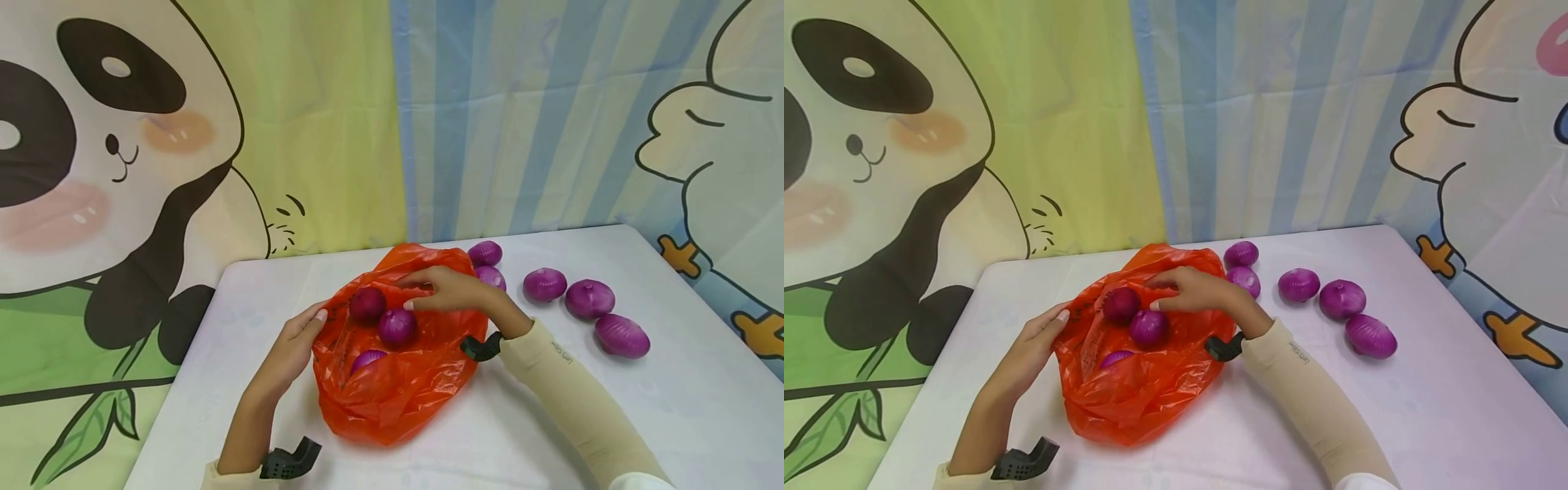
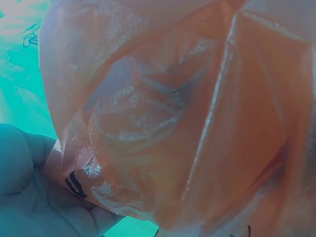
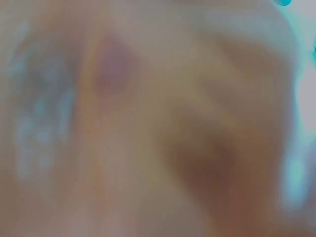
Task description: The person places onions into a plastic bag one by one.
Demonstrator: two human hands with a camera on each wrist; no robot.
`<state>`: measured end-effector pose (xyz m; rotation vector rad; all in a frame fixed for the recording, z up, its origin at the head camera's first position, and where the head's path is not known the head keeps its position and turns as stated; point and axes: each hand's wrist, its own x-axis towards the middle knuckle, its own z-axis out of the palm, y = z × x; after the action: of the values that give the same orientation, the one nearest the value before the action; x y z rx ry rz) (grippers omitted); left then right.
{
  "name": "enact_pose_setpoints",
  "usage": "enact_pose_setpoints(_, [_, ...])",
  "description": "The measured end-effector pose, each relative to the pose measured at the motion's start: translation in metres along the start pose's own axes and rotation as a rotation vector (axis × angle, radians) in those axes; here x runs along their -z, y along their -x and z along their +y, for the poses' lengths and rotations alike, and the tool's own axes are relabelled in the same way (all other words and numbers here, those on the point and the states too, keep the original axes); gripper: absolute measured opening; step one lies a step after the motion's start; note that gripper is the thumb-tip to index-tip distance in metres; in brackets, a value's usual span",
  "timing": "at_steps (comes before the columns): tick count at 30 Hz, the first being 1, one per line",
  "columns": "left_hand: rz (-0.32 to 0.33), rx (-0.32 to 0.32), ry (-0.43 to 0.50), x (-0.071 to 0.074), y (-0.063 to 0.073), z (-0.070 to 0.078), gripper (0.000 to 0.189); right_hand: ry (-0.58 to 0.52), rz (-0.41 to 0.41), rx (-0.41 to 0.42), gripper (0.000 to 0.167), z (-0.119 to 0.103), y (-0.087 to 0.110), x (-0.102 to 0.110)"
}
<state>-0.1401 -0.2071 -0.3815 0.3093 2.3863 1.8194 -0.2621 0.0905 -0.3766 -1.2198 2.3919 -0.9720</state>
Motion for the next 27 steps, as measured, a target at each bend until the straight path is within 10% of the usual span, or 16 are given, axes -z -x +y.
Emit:
enact_pose_setpoints(17, [0.008,-0.022,-0.002,0.002,0.0,-0.001,0.044,-0.231,0.194,0.07,0.042,-0.003,0.036,0.039])
enact_pose_setpoints(27, [0.004,-0.012,0.003,0.001,0.001,0.0,0.044,-0.313,0.286,-0.15,0.051,0.015,0.059,0.053])
